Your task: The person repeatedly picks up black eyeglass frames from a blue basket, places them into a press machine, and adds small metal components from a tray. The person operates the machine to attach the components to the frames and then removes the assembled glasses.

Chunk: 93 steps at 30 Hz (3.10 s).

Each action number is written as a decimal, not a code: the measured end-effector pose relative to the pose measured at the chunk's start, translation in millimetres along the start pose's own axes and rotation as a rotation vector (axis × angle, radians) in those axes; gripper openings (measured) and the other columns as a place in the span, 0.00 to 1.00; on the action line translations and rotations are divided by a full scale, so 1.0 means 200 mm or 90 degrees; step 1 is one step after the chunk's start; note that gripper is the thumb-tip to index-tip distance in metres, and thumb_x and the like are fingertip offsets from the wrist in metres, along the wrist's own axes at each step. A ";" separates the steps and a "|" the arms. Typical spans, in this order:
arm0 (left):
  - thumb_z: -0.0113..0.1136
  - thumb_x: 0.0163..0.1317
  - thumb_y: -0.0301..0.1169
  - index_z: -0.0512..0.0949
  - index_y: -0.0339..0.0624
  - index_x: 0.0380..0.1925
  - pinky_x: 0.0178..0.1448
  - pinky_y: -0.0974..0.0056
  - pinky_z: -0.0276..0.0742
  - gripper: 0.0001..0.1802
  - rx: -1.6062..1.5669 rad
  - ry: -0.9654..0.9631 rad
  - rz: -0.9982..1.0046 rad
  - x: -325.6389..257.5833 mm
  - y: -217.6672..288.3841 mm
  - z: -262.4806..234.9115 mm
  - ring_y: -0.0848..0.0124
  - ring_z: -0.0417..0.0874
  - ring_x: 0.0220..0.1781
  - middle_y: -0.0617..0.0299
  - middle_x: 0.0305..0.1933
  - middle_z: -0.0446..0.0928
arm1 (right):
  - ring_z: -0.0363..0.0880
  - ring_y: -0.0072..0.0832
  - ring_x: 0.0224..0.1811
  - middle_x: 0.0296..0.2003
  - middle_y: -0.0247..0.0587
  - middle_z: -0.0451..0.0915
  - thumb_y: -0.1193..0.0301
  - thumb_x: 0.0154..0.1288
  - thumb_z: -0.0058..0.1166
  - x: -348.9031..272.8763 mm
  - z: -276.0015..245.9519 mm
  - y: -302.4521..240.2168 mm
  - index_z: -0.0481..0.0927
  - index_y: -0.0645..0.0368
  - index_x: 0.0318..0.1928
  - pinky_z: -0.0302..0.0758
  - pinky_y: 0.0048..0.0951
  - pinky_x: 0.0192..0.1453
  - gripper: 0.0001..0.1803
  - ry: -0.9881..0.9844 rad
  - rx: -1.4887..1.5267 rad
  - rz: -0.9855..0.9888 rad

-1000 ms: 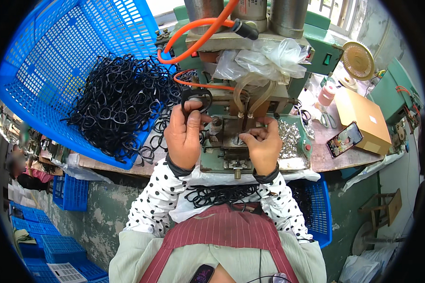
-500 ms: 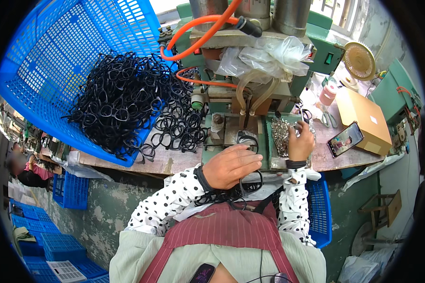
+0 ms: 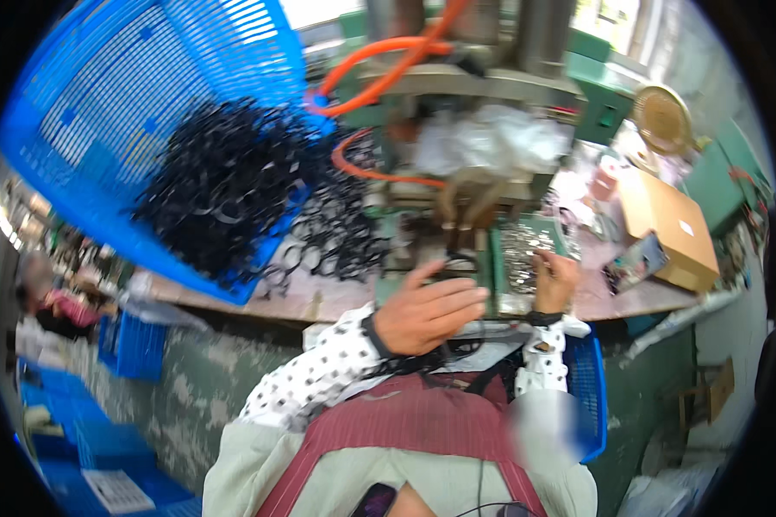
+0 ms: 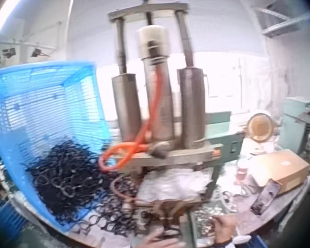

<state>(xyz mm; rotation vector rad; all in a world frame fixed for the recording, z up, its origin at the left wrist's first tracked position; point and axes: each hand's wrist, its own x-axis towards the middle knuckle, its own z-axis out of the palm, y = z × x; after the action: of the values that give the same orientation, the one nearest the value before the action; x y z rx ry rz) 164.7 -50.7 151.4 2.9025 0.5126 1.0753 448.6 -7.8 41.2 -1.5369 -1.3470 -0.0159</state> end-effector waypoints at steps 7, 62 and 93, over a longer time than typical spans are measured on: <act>0.51 0.72 0.35 0.75 0.37 0.46 0.37 0.70 0.72 0.13 -0.011 0.375 -0.705 -0.60 -0.45 0.05 0.74 0.75 0.33 0.58 0.37 0.76 | 0.76 0.38 0.34 0.26 0.37 0.78 0.72 0.57 0.59 -0.01 0.07 -0.07 0.81 0.51 0.33 0.65 0.42 0.42 0.03 0.052 -0.109 -0.038; 0.60 0.50 0.20 0.78 0.39 0.52 0.59 0.52 0.77 0.24 -0.065 0.106 0.016 -0.02 -0.05 0.04 0.59 0.81 0.50 0.54 0.55 0.78 | 0.79 0.42 0.38 0.31 0.36 0.84 0.64 0.51 0.68 0.10 0.01 0.01 0.81 0.52 0.40 0.72 0.43 0.47 0.16 -0.116 -0.205 0.142; 0.61 0.58 0.31 0.79 0.54 0.41 0.55 0.53 0.65 0.10 0.332 0.184 -0.591 -0.85 -0.73 0.21 0.59 0.73 0.51 0.64 0.49 0.76 | 0.77 0.35 0.35 0.29 0.34 0.80 0.71 0.58 0.62 0.01 0.05 0.00 0.84 0.48 0.36 0.70 0.38 0.42 0.05 0.043 -0.171 -0.045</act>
<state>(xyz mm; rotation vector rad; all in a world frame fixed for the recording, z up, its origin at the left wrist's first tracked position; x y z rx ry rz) 26.9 41.6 -4.9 2.2472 2.1215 1.2664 443.5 -0.3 37.1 -1.6936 -1.3863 -0.3011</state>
